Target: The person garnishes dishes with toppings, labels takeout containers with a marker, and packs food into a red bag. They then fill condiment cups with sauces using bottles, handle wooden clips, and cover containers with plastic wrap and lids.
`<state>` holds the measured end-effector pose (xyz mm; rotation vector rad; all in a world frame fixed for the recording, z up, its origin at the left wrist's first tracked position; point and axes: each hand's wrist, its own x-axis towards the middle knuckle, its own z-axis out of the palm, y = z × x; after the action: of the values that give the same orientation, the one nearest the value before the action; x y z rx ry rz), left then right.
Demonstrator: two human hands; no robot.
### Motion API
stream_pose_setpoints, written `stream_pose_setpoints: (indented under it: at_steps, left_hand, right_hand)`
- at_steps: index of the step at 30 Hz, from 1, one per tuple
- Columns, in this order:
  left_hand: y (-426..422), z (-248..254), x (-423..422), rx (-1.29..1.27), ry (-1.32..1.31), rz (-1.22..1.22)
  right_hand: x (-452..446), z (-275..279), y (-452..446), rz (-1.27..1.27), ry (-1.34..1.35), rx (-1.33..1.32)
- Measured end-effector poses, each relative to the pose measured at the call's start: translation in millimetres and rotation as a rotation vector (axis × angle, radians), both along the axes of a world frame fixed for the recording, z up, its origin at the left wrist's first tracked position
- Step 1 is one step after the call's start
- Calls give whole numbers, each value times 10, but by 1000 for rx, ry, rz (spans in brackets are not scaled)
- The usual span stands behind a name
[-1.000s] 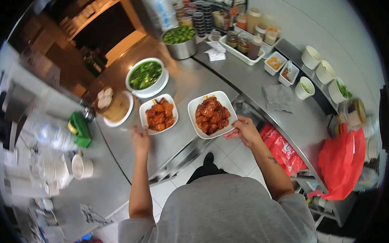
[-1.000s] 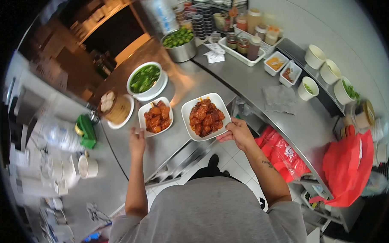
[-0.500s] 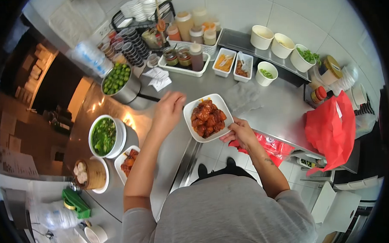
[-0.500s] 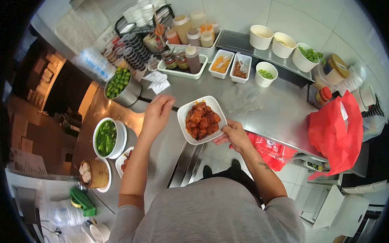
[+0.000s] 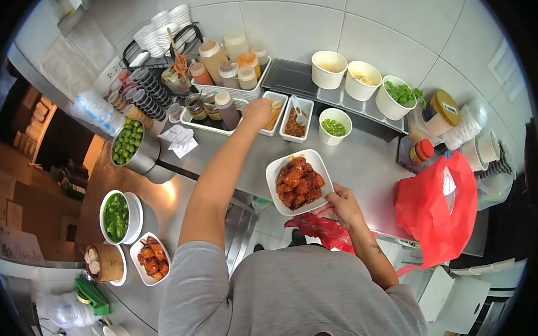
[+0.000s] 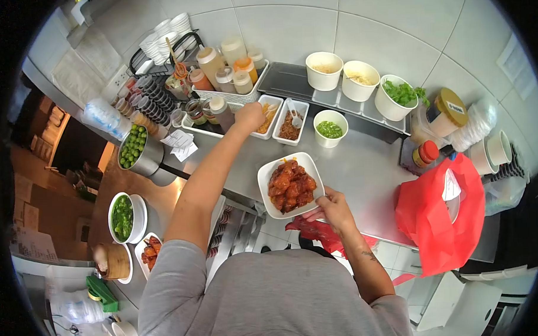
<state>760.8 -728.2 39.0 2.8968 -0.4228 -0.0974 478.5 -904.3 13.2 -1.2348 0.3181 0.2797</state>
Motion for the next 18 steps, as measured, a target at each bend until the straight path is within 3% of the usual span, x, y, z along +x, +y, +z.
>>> stream_pose_setpoints:
  at_steps: [9, 18]
  left_hand:
    - [-135, 151, 19, -2, 134, 19]
    - [164, 393, -260, 199, -141, -183]
  right_hand:
    - [254, -56, 27, 81, 9, 75]
    - [505, 25, 176, 117, 30, 72]
